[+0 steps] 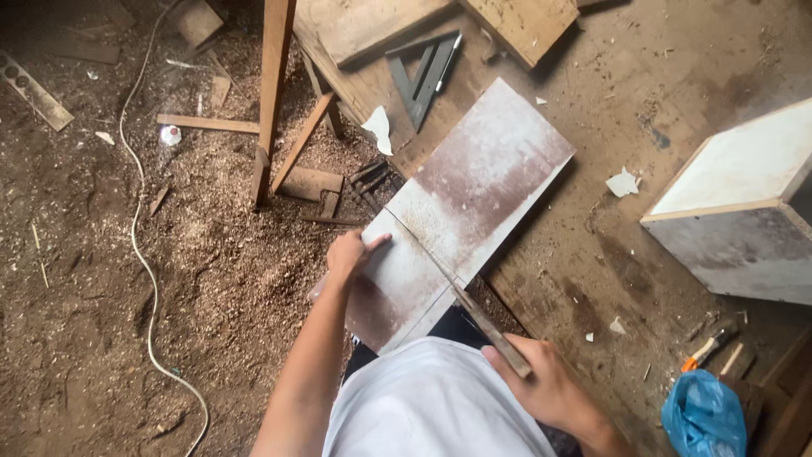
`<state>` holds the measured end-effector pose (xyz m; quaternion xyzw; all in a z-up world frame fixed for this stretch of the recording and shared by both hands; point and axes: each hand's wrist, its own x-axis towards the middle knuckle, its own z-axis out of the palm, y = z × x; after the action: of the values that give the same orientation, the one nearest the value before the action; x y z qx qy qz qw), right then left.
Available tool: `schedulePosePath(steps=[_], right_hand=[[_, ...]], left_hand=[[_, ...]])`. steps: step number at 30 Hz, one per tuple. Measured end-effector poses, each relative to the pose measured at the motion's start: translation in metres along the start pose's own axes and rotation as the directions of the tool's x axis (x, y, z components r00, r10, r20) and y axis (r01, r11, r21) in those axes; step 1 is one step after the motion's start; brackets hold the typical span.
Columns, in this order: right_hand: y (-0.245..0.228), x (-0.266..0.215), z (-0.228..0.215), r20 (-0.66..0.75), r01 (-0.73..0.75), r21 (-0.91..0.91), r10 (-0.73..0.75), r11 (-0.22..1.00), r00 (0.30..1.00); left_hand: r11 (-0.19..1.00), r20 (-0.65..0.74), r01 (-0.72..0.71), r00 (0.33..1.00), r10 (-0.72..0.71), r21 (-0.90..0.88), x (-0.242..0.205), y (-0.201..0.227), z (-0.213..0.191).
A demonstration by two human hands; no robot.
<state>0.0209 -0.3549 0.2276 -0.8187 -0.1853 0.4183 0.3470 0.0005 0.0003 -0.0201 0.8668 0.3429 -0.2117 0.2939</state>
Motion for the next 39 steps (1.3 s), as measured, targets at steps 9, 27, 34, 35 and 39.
schedulePosePath(steps=[9, 27, 34, 35, 39], right_hand=[[-0.003, 0.055, 0.033, -0.112, 0.227, -0.017, -0.227, 0.974, 0.967], [-0.006, 0.135, 0.032, -0.237, 0.296, -0.070, -0.304, 0.953, 0.923], [-0.011, 0.073, 0.015, -0.011, -0.012, -0.107, 0.011, 0.994, 1.000], [-0.011, 0.052, 0.002, 0.043, -0.031, -0.053, 0.034, 0.998, 0.999], [-0.004, -0.021, -0.036, 0.037, -0.043, -0.047, 0.045, 0.998, 0.998]], left_hand=[[1.000, 0.082, 0.021, 0.996, -0.020, -0.009, 0.001, 0.005, 0.000], [0.998, 0.020, 0.013, 1.000, -0.012, -0.057, -0.006, 0.006, -0.010], [0.997, -0.010, 0.024, 1.000, -0.025, -0.067, -0.002, 0.003, 0.001], [0.996, -0.048, 0.003, 0.999, -0.007, -0.089, 0.001, 0.000, 0.002], [1.000, 0.030, 0.030, 0.999, -0.030, -0.005, 0.009, -0.006, 0.013]])
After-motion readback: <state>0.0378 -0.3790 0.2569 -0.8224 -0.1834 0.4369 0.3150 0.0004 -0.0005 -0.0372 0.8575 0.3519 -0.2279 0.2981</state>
